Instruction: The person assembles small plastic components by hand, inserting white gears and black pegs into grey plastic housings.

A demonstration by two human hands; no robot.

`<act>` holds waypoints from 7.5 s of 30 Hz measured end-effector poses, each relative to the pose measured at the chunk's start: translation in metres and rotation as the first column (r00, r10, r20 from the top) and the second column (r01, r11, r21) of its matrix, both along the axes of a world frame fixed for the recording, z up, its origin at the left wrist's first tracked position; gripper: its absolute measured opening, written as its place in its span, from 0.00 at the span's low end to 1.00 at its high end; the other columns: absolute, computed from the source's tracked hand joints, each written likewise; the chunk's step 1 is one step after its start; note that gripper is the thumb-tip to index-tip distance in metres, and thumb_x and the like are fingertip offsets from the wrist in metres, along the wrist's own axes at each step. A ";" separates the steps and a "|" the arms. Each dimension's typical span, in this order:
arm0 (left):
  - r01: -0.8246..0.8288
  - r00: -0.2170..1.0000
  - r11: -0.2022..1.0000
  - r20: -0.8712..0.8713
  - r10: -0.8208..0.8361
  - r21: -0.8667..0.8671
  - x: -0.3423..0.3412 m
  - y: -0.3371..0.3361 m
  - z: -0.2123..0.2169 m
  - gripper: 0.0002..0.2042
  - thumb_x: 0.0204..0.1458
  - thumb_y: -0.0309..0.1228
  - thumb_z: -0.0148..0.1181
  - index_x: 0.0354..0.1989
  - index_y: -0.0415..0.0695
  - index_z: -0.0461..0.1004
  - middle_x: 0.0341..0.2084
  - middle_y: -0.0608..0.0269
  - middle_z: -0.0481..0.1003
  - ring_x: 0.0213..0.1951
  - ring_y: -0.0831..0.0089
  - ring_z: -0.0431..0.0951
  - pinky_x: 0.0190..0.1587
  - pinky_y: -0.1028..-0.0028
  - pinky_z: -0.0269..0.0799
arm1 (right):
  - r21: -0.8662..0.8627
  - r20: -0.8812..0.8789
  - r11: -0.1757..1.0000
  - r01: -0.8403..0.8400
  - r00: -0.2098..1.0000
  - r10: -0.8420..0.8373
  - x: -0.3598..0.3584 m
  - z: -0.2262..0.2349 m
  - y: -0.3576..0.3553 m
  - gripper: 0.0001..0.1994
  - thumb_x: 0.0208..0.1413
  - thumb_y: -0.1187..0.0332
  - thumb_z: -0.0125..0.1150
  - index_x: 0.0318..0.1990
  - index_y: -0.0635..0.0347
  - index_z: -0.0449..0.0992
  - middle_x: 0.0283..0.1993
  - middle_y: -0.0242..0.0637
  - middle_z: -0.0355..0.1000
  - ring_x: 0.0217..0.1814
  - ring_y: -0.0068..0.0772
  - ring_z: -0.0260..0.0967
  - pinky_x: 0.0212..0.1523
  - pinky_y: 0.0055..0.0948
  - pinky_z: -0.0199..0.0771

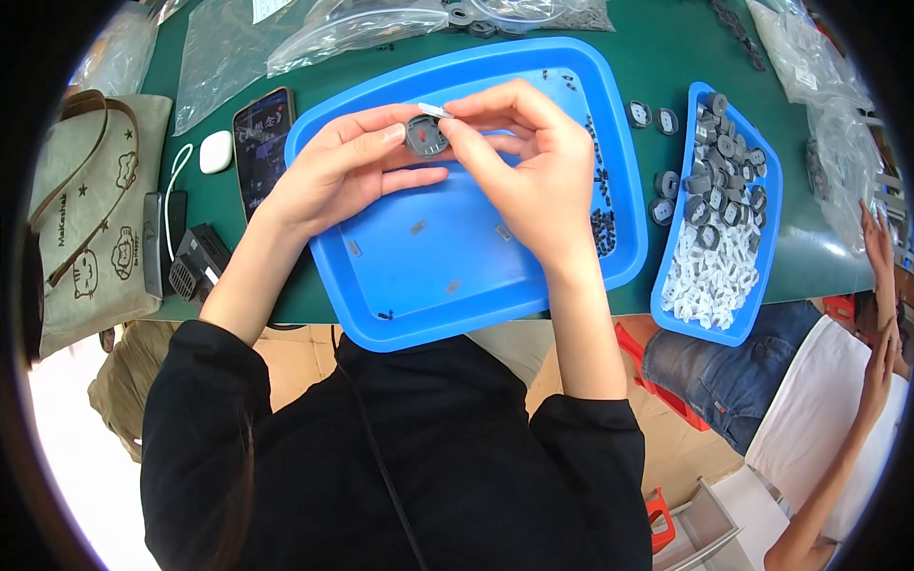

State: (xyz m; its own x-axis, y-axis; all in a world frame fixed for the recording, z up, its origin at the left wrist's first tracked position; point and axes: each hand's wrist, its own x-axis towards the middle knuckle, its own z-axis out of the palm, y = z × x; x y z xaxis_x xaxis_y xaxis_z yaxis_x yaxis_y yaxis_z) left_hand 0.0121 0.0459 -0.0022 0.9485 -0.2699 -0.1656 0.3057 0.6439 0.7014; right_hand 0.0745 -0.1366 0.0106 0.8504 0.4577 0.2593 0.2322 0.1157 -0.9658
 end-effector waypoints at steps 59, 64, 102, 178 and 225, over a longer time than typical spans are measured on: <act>-0.227 0.973 0.737 0.169 0.154 0.637 -0.007 -0.012 -0.005 0.07 0.45 0.23 0.61 0.32 0.35 0.72 0.27 0.61 0.76 0.30 0.81 0.77 0.35 0.83 0.74 | -0.381 -0.105 0.912 -0.151 0.987 0.120 -0.005 -0.001 0.003 0.07 0.47 0.71 0.61 0.31 0.65 0.73 0.25 0.33 0.72 0.25 0.18 0.67 0.25 0.19 0.69; -0.257 0.966 0.731 0.183 0.182 0.632 -0.008 -0.011 -0.007 0.07 0.45 0.22 0.61 0.31 0.35 0.71 0.27 0.62 0.76 0.30 0.82 0.77 0.35 0.83 0.74 | -0.359 -0.107 0.921 -0.151 0.987 0.120 -0.008 0.000 0.007 0.08 0.47 0.71 0.61 0.32 0.66 0.73 0.25 0.33 0.72 0.25 0.18 0.67 0.25 0.20 0.68; -0.157 0.985 0.893 0.126 0.114 0.422 -0.004 -0.011 0.001 0.07 0.54 0.25 0.58 0.35 0.33 0.73 0.27 0.56 0.77 0.30 0.73 0.79 0.35 0.77 0.76 | -0.261 -0.241 0.945 -0.196 0.961 0.133 -0.001 -0.002 0.000 0.07 0.44 0.72 0.62 0.31 0.64 0.72 0.20 0.27 0.68 0.21 0.11 0.60 0.21 0.16 0.60; -0.223 0.961 0.667 0.273 0.030 0.711 -0.009 -0.023 -0.002 0.08 0.57 0.28 0.53 0.37 0.37 0.75 0.24 0.65 0.75 0.25 0.85 0.69 0.27 0.84 0.61 | -0.543 0.643 0.250 0.802 0.589 -0.490 -0.025 -0.018 -0.190 0.22 0.48 0.67 0.61 0.52 0.58 0.71 0.52 0.47 0.68 0.56 0.48 0.62 0.58 0.38 0.60; -0.349 0.908 0.412 0.413 -0.074 0.842 -0.009 -0.024 0.003 0.05 0.53 0.25 0.56 0.33 0.39 0.77 0.13 0.70 0.68 0.20 0.84 0.71 0.24 0.83 0.63 | -0.611 0.789 0.026 0.791 0.611 -0.068 0.005 -0.011 -0.140 0.25 0.37 0.78 0.58 0.49 0.47 0.75 0.65 0.51 0.53 0.67 0.54 0.47 0.68 0.57 0.37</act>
